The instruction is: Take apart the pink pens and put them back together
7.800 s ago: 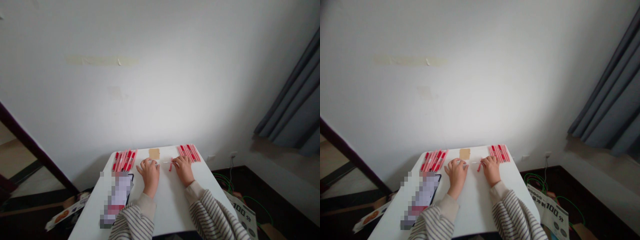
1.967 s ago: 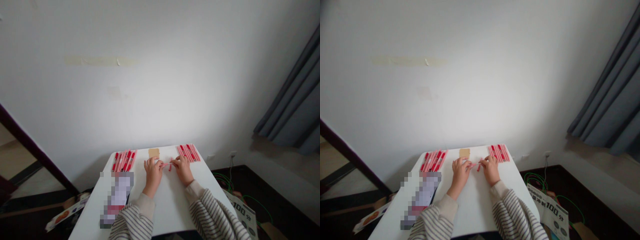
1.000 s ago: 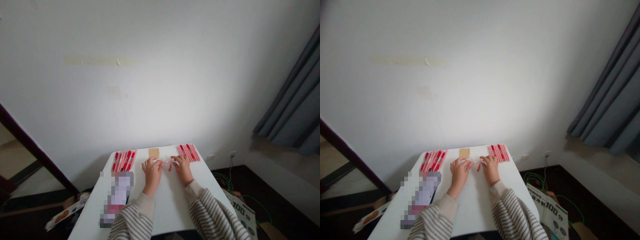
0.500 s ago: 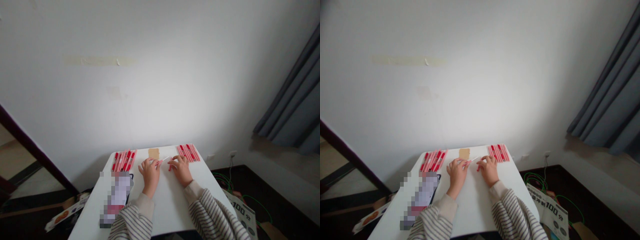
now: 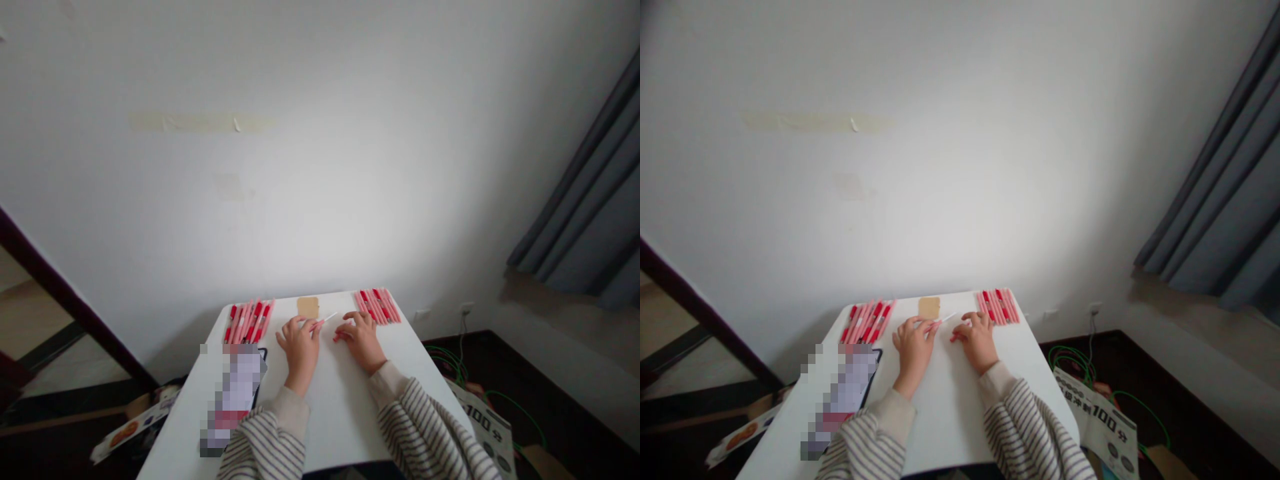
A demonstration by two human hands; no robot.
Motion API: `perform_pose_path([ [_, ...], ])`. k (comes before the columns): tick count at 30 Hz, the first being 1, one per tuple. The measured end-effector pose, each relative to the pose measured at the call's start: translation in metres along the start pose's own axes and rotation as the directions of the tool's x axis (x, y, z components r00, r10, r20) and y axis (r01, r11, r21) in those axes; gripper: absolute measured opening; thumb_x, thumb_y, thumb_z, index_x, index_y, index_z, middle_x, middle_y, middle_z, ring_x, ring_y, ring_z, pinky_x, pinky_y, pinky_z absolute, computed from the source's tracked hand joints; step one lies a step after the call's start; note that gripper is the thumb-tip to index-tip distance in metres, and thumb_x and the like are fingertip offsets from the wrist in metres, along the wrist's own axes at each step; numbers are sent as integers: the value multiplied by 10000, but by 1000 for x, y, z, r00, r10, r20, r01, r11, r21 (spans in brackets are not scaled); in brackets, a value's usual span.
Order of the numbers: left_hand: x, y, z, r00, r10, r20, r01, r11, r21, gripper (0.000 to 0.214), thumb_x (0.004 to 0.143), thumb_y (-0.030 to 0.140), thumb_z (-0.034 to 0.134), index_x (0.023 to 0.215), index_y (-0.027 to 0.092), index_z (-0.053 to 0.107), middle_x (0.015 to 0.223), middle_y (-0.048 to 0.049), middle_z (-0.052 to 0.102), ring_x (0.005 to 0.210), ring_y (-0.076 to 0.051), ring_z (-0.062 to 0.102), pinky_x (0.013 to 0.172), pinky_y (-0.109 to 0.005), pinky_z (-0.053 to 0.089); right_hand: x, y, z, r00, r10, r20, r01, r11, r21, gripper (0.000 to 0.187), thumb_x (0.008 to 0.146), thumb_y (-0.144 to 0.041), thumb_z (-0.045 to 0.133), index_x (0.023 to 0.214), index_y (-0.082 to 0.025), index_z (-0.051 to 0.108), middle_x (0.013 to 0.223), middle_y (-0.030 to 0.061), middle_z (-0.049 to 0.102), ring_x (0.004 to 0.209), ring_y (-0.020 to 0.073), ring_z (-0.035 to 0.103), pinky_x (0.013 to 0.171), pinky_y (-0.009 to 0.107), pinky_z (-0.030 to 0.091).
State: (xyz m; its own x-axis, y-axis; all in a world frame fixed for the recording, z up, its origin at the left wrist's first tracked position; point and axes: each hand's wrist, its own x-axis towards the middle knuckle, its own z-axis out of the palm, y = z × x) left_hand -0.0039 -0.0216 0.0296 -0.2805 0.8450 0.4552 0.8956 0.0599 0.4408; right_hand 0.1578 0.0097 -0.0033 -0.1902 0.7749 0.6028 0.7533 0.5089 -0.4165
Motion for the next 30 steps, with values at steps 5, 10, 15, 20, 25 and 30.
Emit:
perform_pose_path([
  [5, 0, -1, 0, 1000, 3, -4, -3, 1000, 4, 228, 852, 408, 532, 923, 296, 717, 1122, -55, 596, 1074, -242, 475, 980, -489, 297, 4, 2, 0, 997, -47, -67, 50, 998, 48, 96, 871, -252, 601, 903, -284, 685, 1057, 39, 625, 1054, 233, 446, 948, 426, 336],
  [10, 0, -1, 0, 1000, -4, 1, 4, 1000, 6, 218, 849, 407, 536, 925, 315, 718, 1123, -51, 592, 1076, -245, 473, 991, -520, 283, 5, 3, -1, 995, -8, -102, 18, 995, 101, 113, 910, -267, 538, 945, -237, 641, 926, 41, 653, 996, 220, 469, 903, 370, 356],
  [15, 1, -2, 2, 1000, 0, -5, 0, 1000, 5, 218, 854, 401, 530, 926, 314, 717, 1129, -53, 590, 1085, -248, 469, 988, -517, 285, 4, 3, -4, 990, 64, -126, -67, 998, -14, 214, 905, -227, 528, 1096, -249, 621, 962, 45, 649, 1000, 225, 452, 894, 363, 342],
  [20, 1, -3, 2, 1000, 3, -4, -3, 1000, -8, 199, 846, 392, 546, 912, 315, 717, 1125, -47, 592, 1081, -245, 470, 972, -493, 297, 2, 3, -5, 988, 93, -127, -110, 985, -130, 267, 886, -198, 541, 1117, -293, 637, 966, 48, 641, 1008, 233, 444, 890, 372, 321],
  [25, 1, -2, 2, 1000, 1, -1, -1, 1000, -10, 186, 840, 369, 557, 916, 316, 718, 1132, -48, 586, 1077, -241, 469, 964, -476, 304, 2, 2, -6, 985, 119, -121, -138, 977, -162, 272, 899, -213, 527, 1118, -318, 648, 965, 48, 634, 994, 228, 449, 904, 382, 302],
  [30, 1, -2, 2, 1000, 7, 14, -6, 1000, -26, 186, 845, 371, 550, 915, 326, 716, 1134, -40, 581, 1093, -239, 462, 979, -476, 291, 2, 1, -6, 985, 133, -106, -150, 975, -163, 297, 900, -210, 520, 1132, -344, 647, 962, 48, 625, 983, 226, 446, 907, 396, 288],
])
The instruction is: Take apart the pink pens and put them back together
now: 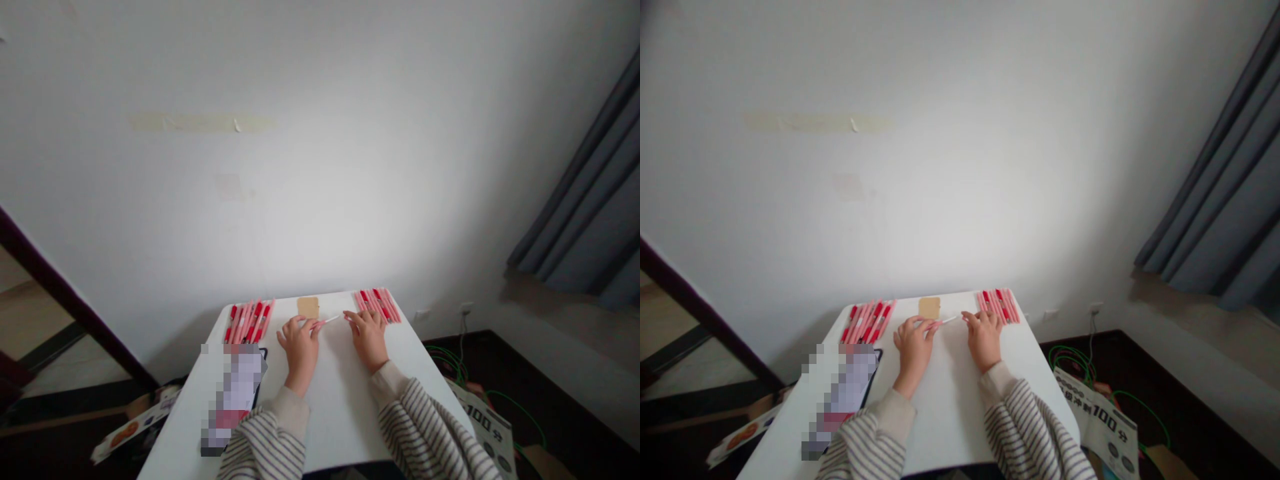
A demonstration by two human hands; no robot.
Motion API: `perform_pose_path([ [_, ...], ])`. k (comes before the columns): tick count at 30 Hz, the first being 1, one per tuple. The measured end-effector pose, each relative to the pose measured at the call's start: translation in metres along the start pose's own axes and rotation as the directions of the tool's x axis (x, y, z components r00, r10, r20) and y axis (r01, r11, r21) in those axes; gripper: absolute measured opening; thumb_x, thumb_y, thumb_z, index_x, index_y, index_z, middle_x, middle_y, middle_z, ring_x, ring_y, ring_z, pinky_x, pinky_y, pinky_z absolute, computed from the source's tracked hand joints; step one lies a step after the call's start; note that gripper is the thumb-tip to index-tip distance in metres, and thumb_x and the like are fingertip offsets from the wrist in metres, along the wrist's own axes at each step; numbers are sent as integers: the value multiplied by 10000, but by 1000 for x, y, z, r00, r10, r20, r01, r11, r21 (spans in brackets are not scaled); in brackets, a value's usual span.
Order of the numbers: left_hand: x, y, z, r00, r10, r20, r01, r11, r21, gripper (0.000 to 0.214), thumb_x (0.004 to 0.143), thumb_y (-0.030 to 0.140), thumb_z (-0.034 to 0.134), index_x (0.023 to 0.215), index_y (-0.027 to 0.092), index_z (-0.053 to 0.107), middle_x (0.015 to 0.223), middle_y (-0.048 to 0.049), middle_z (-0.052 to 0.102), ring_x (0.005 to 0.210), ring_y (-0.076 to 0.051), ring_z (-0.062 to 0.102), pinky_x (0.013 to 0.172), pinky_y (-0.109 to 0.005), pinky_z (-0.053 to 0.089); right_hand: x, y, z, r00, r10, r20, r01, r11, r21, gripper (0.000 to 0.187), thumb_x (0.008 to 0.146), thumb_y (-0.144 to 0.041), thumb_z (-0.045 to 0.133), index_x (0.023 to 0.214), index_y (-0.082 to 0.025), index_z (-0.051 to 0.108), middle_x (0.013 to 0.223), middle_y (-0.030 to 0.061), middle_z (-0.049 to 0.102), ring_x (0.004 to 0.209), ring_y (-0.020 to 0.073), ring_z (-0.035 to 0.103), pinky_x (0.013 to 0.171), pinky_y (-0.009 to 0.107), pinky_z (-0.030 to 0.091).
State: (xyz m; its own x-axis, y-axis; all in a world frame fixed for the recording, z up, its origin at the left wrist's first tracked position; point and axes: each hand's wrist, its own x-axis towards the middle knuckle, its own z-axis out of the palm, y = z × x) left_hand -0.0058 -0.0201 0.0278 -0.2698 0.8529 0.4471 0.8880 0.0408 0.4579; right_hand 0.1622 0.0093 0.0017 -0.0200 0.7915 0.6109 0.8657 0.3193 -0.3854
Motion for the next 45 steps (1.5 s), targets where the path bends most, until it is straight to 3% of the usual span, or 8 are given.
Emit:
perform_pose_path([
  [21, -1, 0, 1, 999, 43, 3, -43, 999, -33, 165, 831, 372, 580, 905, 336, 724, 1133, -35, 585, 1106, -233, 463, 1003, -478, 276, 1, 1, 2, 994, -108, 3, 107, 989, 99, 289, 866, -183, 586, 1059, -373, 688, 979, 43, 620, 1001, 237, 435, 917, 424, 308],
  [34, -3, 2, 5, 994, 81, 69, -77, 996, -51, 167, 816, 365, 596, 925, 360, 722, 1168, -37, 574, 1136, -239, 446, 1064, -528, 215, 1, 0, 3, 986, -168, 15, 163, 974, 158, 236, 831, -187, 643, 995, -346, 702, 930, 15, 664, 1013, 236, 442, 916, 422, 309],
  [45, -4, 3, 5, 990, 117, 81, -114, 993, -42, 151, 822, 368, 588, 881, 348, 726, 1155, -22, 580, 1129, -232, 461, 1047, -509, 267, 1, 0, 1, 984, -180, 11, 175, 966, 190, 243, 838, -187, 634, 991, -359, 709, 946, 20, 649, 1008, 230, 447, 905, 412, 336],
])
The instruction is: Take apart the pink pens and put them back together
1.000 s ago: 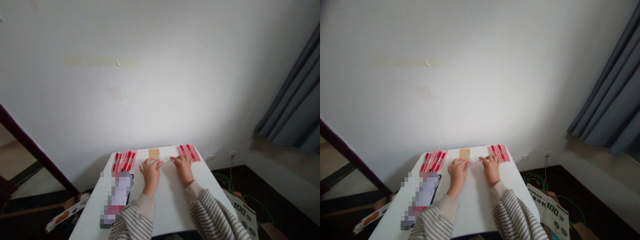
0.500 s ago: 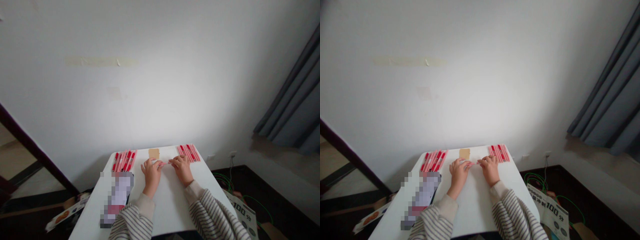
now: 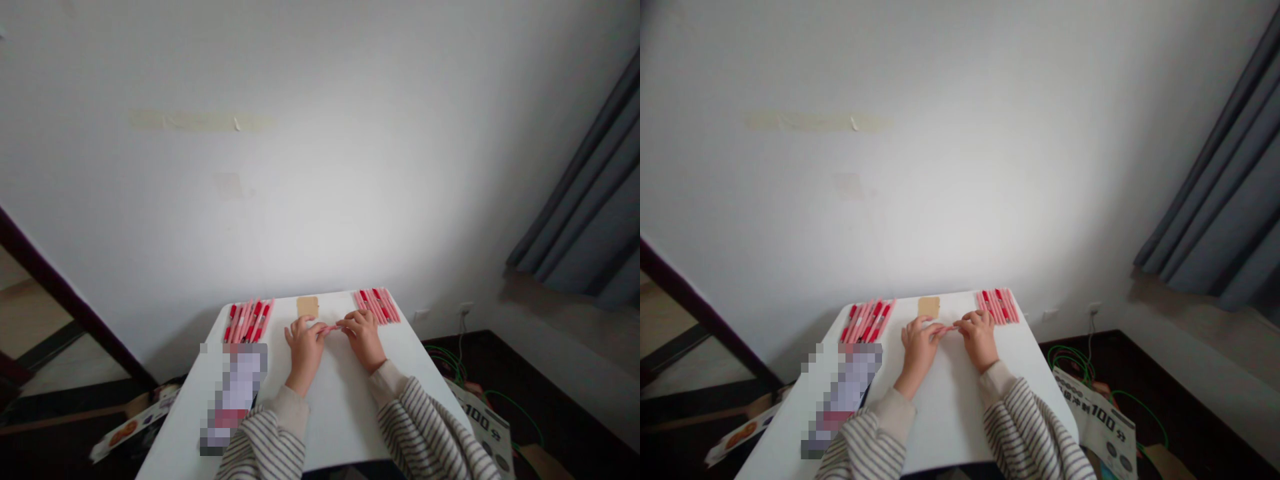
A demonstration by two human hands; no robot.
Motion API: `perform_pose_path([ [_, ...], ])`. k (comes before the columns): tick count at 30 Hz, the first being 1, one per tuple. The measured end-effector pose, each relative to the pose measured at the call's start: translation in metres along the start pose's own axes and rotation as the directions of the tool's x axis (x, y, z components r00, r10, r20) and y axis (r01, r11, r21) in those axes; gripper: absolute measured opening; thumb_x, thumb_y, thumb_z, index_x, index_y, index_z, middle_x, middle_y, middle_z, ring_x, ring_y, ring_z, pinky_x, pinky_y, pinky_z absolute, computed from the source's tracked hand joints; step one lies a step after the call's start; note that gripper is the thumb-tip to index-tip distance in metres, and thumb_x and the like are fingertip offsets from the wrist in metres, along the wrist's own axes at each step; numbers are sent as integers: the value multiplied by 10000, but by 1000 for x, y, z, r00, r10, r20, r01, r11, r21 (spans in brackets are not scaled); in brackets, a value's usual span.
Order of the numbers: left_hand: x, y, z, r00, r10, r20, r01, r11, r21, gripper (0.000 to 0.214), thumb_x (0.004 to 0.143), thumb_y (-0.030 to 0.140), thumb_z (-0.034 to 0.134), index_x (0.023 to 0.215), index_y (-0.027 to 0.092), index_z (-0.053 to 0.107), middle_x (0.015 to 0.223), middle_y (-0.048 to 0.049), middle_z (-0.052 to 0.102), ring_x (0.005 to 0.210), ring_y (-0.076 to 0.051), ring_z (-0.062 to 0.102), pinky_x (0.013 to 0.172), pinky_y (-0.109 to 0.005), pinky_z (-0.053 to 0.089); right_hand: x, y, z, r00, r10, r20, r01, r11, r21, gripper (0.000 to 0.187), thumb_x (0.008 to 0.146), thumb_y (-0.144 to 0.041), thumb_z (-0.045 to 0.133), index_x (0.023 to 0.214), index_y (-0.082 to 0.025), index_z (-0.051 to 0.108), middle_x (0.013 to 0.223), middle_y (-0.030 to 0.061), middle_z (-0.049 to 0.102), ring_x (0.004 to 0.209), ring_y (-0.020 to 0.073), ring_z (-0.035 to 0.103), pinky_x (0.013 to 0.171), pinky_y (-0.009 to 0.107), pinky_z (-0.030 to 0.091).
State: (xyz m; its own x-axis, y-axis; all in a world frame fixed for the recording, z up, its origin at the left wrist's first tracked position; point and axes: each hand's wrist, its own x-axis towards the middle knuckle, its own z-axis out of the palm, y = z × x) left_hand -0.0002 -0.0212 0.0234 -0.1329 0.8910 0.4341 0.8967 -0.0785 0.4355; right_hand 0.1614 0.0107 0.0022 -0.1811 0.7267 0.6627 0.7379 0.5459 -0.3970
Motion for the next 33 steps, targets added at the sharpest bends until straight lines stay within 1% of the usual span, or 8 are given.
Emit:
perform_pose_path([
  [5, 0, 1, -1, 1000, 8, 28, -8, 1000, 8, 179, 835, 380, 564, 899, 336, 725, 1178, -34, 576, 1142, -239, 446, 1055, -525, 246, 0, 2, 2, 1000, -14, -2, 14, 999, -29, 243, 835, -198, 640, 989, -372, 711, 944, 20, 645, 998, 224, 451, 901, 409, 336],
  [10, -1, 2, 0, 999, 4, 48, -5, 1000, 15, 203, 846, 383, 541, 909, 319, 724, 1191, -48, 567, 1146, -245, 433, 1060, -532, 235, 0, 3, 2, 1000, -19, 5, 19, 1000, -15, 255, 839, -203, 636, 1004, -383, 707, 947, 19, 647, 1000, 226, 452, 906, 411, 332],
  [15, -2, 2, 1, 999, 30, 36, -32, 999, 41, 204, 862, 348, 519, 880, 321, 721, 1197, -39, 562, 1147, -245, 440, 1057, -566, 242, 0, 1, 1, 1000, -13, 5, 13, 1000, 8, 251, 829, -176, 641, 966, -372, 715, 943, 12, 651, 1006, 225, 452, 919, 416, 328],
  [19, -1, 2, 1, 999, 42, 24, -43, 998, 39, 183, 854, 337, 537, 873, 324, 719, 1189, -33, 570, 1152, -242, 450, 1055, -571, 248, 1, 2, 1, 1000, -11, 23, 11, 1000, 17, 245, 823, -168, 649, 952, -365, 719, 938, 9, 659, 1014, 226, 455, 918, 416, 334],
  [23, 1, 1, 0, 999, 44, 6, -44, 999, 2, 158, 838, 346, 568, 864, 327, 722, 1171, -28, 579, 1140, -230, 463, 1048, -518, 277, 0, 2, 2, 999, -8, 37, 6, 999, 41, 248, 834, -189, 644, 990, -370, 711, 927, 8, 671, 1009, 228, 455, 906, 413, 346],
  [27, 3, -1, 1, 998, 60, -17, -60, 997, -44, 154, 834, 339, 576, 864, 317, 725, 1140, -31, 583, 1119, -215, 475, 1027, -452, 306, 0, 0, 1, 999, 2, 44, -5, 998, 62, 189, 857, -236, 622, 990, -335, 714, 918, 19, 681, 1005, 229, 462, 905, 412, 353],
  [33, 3, -3, 4, 995, 85, -46, -88, 994, -63, 146, 829, 325, 584, 875, 305, 722, 1115, -36, 585, 1103, -214, 485, 1006, -440, 322, 1, -4, -2, 997, 16, 79, -20, 998, 55, 202, 904, -253, 547, 1044, -296, 687, 900, 33, 674, 988, 232, 475, 917, 424, 353],
])
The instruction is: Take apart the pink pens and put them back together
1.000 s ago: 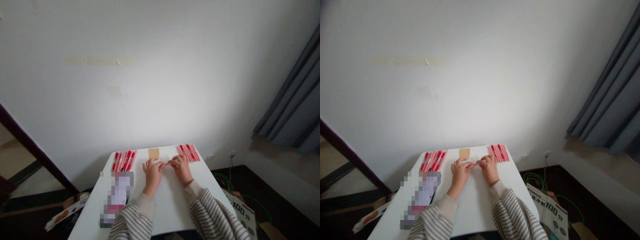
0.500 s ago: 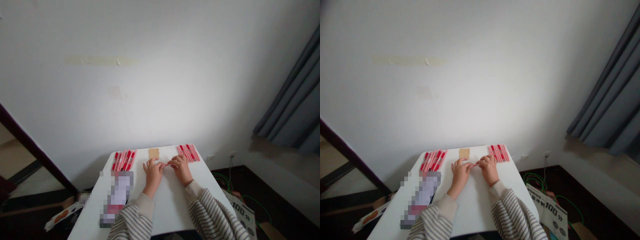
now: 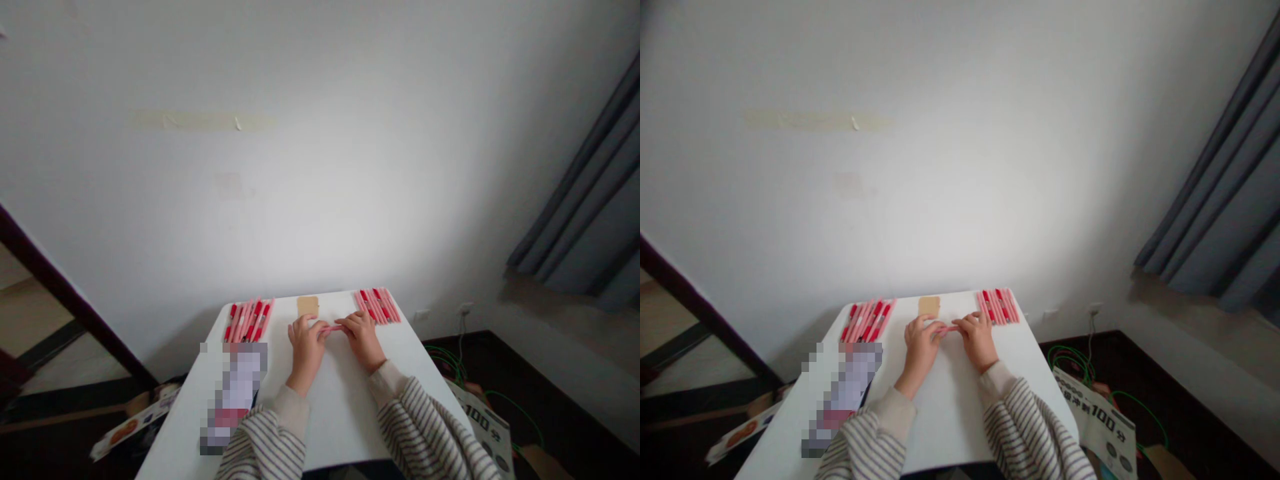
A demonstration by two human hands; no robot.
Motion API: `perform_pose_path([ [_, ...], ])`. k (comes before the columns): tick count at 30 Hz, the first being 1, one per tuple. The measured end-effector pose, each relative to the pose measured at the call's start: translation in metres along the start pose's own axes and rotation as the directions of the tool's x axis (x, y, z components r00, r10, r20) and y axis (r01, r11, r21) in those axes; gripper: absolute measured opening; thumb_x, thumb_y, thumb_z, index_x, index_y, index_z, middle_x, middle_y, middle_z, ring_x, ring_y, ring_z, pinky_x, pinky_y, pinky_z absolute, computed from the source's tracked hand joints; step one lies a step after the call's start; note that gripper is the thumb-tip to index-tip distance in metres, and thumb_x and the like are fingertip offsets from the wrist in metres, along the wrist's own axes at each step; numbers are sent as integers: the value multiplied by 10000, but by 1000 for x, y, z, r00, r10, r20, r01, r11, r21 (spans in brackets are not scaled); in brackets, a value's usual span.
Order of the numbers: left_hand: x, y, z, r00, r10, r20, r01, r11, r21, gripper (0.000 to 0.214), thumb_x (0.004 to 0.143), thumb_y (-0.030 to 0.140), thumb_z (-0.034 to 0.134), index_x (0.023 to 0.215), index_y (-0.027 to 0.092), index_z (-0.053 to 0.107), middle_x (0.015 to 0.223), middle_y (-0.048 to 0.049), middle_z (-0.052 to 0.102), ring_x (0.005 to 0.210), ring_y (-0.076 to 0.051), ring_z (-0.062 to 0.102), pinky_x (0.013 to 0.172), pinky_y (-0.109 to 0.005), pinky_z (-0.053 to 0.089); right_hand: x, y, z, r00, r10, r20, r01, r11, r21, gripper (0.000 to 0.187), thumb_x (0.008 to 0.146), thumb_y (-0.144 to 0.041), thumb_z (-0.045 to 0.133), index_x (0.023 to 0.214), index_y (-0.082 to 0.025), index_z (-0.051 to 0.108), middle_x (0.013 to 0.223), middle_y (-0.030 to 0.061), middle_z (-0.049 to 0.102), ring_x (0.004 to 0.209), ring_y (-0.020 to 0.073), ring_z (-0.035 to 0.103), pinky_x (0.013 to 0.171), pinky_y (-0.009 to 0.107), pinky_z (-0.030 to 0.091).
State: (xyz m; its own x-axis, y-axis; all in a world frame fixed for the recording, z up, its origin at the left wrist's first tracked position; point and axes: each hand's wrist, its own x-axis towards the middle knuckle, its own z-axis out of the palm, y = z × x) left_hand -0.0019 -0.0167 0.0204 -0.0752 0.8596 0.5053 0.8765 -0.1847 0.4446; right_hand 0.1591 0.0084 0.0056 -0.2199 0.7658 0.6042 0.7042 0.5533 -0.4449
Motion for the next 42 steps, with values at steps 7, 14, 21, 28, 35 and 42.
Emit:
perform_pose_path([
  [7, 0, -1, 2, 999, -7, -32, 8, 1000, 8, 171, 843, 348, 562, 865, 287, 721, 1096, -47, 596, 1072, -215, 500, 989, -446, 336, 0, -2, -2, 1000, 11, -8, -11, 1000, -11, 174, 863, -269, 614, 1031, -267, 658, 970, 39, 661, 1007, 237, 491, 932, 427, 354],
  [14, 0, 0, 1, 999, 26, -30, -27, 999, -21, 142, 827, 324, 590, 881, 290, 717, 1074, -42, 597, 1056, -210, 507, 973, -434, 349, 0, 0, 1, 998, 33, -50, -36, 997, -71, 127, 881, -325, 588, 934, -277, 693, 971, 48, 627, 970, 224, 495, 880, 385, 371],
  [21, 0, -1, 2, 999, 11, -48, -11, 1000, -14, 145, 833, 337, 582, 884, 296, 712, 1064, -39, 603, 1057, -211, 506, 981, -447, 340, -1, 1, 1, 998, 51, -29, -53, 997, -65, 214, 908, -379, 530, 1047, -282, 660, 965, 50, 613, 970, 225, 491, 875, 369, 363],
  [28, 1, -1, 2, 998, 15, -59, -16, 1000, -23, 187, 849, 379, 551, 866, 289, 714, 1053, -40, 615, 1034, -210, 512, 947, -415, 350, 0, 1, -1, 998, 52, -42, -57, 992, -109, 167, 897, -379, 554, 940, -254, 655, 960, 40, 626, 965, 222, 489, 890, 370, 338],
  [35, 1, -1, 0, 997, 42, -62, -45, 998, -42, 158, 836, 350, 577, 908, 297, 707, 1046, -36, 613, 1025, -201, 509, 932, -389, 356, 0, 0, -1, 998, 57, -30, -60, 988, -145, 222, 914, -412, 511, 901, -253, 664, 947, 46, 625, 947, 216, 490, 868, 363, 335],
  [42, 0, -3, 5, 997, 3, -71, -3, 1000, 6, 178, 852, 325, 542, 861, 262, 709, 1065, -48, 606, 1030, -218, 503, 929, -404, 364, 0, -2, -4, 996, 69, -49, -75, 987, -139, 201, 902, -401, 542, 1017, -272, 644, 990, 35, 633, 995, 213, 502, 940, 380, 304],
])
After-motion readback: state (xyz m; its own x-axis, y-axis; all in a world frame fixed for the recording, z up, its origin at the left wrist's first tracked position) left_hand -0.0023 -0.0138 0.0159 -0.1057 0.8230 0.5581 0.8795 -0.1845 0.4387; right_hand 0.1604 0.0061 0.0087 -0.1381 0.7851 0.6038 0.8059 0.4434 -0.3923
